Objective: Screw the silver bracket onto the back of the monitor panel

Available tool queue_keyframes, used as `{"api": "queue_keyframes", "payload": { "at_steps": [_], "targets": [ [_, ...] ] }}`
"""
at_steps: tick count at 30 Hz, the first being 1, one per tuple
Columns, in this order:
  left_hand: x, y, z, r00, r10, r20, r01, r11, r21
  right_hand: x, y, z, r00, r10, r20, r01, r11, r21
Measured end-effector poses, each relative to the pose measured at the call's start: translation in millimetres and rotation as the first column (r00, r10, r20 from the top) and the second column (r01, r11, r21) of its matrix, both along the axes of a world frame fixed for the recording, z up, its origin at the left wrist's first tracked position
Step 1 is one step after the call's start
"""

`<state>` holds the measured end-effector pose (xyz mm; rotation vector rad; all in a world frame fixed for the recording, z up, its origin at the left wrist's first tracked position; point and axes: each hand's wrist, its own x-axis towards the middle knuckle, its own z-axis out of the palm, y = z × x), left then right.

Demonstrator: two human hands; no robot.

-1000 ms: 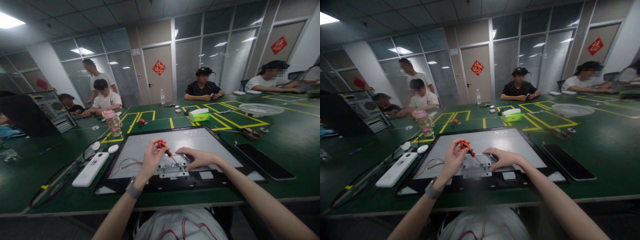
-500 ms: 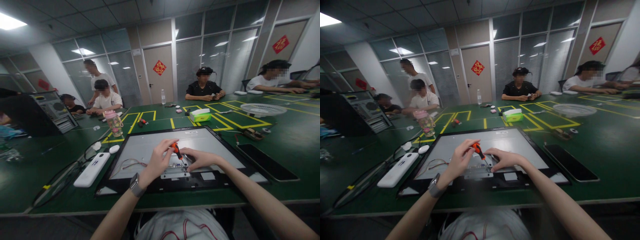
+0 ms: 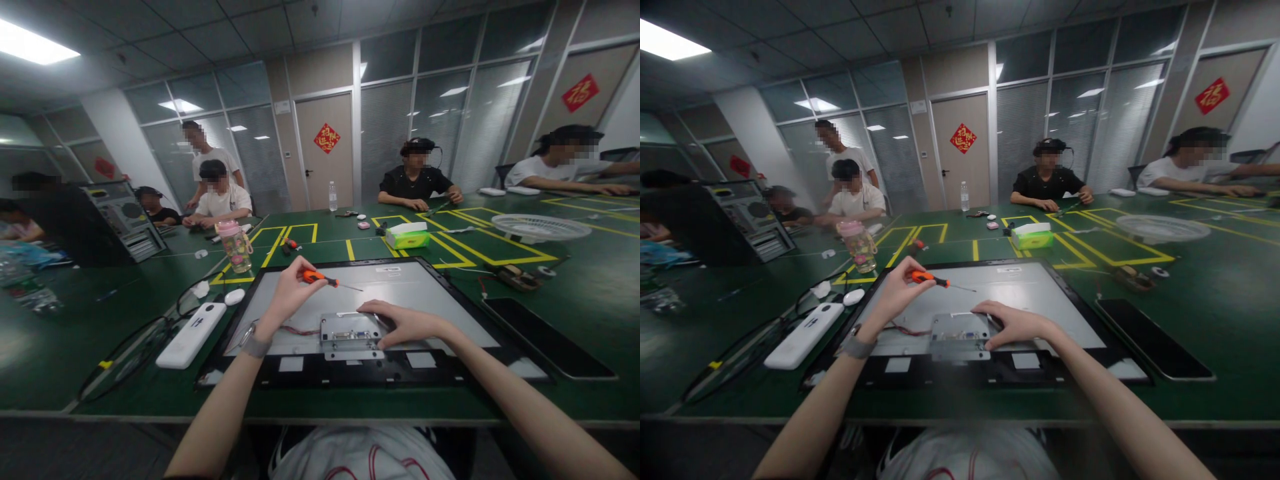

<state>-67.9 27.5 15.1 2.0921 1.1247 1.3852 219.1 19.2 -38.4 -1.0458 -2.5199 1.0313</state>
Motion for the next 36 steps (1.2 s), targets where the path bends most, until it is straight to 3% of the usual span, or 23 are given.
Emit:
{"api": "queue_keyframes", "payload": {
  "at_steps": [3,5,9,12,14,16,18,19,20,24,30,36],
  "targets": [
    [-32.4,6.2,-15.5,0.953,0.076,-0.293,-0.112,0.988,-0.109,0.6,-0.1,-0.5,1.000,0.000,-0.002,0.000,1.000,-0.002],
    [-50.8,6.1,-23.6,0.846,0.021,-0.532,-0.145,0.971,-0.192,1.4,0.3,-2.5,1.000,-0.017,0.008,0.017,1.000,-0.005],
    [-72.3,1.4,-26.6,0.718,-0.030,-0.695,-0.279,0.903,-0.328,2.0,0.8,-5.7,0.999,-0.046,0.010,0.046,0.999,0.001],
    [-68.4,-2.1,-23.3,0.744,-0.002,-0.668,-0.282,0.906,-0.317,1.0,0.7,-5.5,0.998,-0.054,-0.009,0.054,0.998,0.014],
    [-57.2,-4.2,-23.1,0.840,-0.004,-0.542,-0.148,0.960,-0.236,0.3,0.8,-5.5,0.998,-0.058,-0.022,0.058,0.998,0.020],
    [-43.6,-6.1,-26.4,0.873,-0.233,-0.428,0.112,0.951,-0.290,-0.1,1.5,-6.6,0.997,-0.063,-0.035,0.065,0.997,0.031],
    [-31.8,-7.5,-32.9,0.789,-0.451,-0.418,0.272,0.866,-0.421,-0.1,2.5,-8.4,0.996,-0.080,-0.046,0.082,0.996,0.046],
    [-27.2,-7.9,-36.7,0.749,-0.498,-0.437,0.294,0.841,-0.454,0.0,3.0,-9.3,0.994,-0.094,-0.047,0.096,0.994,0.055],
    [-23.5,-8.0,-40.3,0.728,-0.513,-0.455,0.303,0.836,-0.458,0.0,3.4,-10.0,0.993,-0.110,-0.046,0.113,0.991,0.065],
    [-15.5,-8.2,-46.8,0.766,-0.419,-0.487,0.250,0.892,-0.376,-0.5,3.5,-10.1,0.986,-0.164,-0.037,0.167,0.979,0.120],
    [-12.6,-10.6,-40.7,0.797,-0.377,-0.471,0.270,0.921,-0.280,-2.4,2.5,-7.4,0.983,-0.141,-0.115,0.160,0.969,0.187],
    [-13.6,-12.0,-34.8,0.829,-0.354,-0.434,0.248,0.927,-0.282,-0.8,3.7,-4.2,0.965,-0.116,-0.234,0.159,0.971,0.178]
  ]
}}
